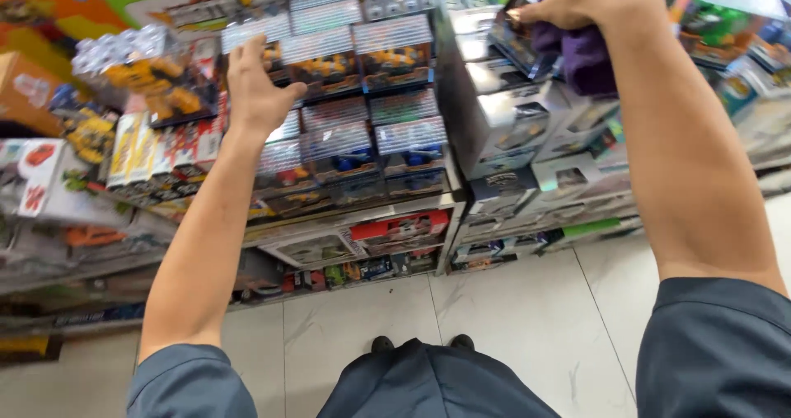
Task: The recorder is wiping down and organizing toy boxes on the shelves of a toy store using a purple cloth.
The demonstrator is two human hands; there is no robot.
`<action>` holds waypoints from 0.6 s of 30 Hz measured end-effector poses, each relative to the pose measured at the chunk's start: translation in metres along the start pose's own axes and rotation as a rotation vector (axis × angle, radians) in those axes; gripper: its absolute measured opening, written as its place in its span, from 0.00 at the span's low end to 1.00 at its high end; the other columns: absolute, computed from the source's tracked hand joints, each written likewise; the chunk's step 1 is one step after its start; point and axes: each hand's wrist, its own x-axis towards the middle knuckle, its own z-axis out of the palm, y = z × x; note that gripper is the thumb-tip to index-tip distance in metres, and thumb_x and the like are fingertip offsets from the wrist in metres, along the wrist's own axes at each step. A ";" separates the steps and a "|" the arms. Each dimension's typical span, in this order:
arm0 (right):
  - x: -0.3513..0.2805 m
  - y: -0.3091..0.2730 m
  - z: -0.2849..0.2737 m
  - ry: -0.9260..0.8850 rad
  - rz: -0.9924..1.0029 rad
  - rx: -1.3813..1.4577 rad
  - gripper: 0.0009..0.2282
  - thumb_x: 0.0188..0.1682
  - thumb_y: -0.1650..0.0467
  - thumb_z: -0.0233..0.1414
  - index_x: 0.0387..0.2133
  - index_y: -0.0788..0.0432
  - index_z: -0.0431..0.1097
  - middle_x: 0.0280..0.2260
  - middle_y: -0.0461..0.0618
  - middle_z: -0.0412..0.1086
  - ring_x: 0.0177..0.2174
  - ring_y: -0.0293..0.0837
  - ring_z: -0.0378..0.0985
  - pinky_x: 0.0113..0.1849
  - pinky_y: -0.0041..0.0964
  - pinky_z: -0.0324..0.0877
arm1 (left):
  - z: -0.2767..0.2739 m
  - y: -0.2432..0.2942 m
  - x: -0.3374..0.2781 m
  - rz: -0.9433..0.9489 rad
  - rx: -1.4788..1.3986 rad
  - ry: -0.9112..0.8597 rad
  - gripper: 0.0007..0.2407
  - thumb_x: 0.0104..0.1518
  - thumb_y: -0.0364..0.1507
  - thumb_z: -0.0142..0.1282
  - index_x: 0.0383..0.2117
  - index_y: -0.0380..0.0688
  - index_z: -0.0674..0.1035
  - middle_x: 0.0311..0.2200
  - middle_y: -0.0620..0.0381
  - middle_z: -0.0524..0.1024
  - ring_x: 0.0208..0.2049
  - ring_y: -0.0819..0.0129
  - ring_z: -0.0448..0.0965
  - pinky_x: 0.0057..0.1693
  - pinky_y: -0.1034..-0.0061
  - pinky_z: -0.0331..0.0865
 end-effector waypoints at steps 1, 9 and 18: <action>0.005 -0.004 -0.001 0.001 -0.023 0.001 0.39 0.42 0.38 0.55 0.44 0.63 0.78 0.41 0.69 0.76 0.38 0.66 0.79 0.36 0.59 0.73 | -0.008 -0.001 -0.003 -0.016 0.010 0.013 0.37 0.41 0.28 0.80 0.59 0.32 0.70 0.51 0.42 0.70 0.48 0.51 0.76 0.56 0.61 0.73; 0.022 -0.006 0.005 -0.065 0.113 -0.121 0.32 0.38 0.48 0.66 0.42 0.64 0.79 0.40 0.68 0.78 0.37 0.65 0.80 0.38 0.57 0.74 | -0.064 -0.017 -0.022 0.044 -0.004 0.088 0.21 0.56 0.26 0.72 0.54 0.34 0.76 0.49 0.46 0.74 0.48 0.55 0.79 0.53 0.62 0.76; -0.059 -0.176 -0.110 -0.104 -0.164 0.128 0.19 0.49 0.57 0.60 0.38 0.62 0.78 0.27 0.66 0.76 0.20 0.57 0.77 0.23 0.50 0.72 | -0.111 0.063 -0.002 0.459 -0.085 0.069 0.19 0.64 0.28 0.69 0.58 0.36 0.78 0.53 0.42 0.78 0.54 0.48 0.78 0.54 0.64 0.78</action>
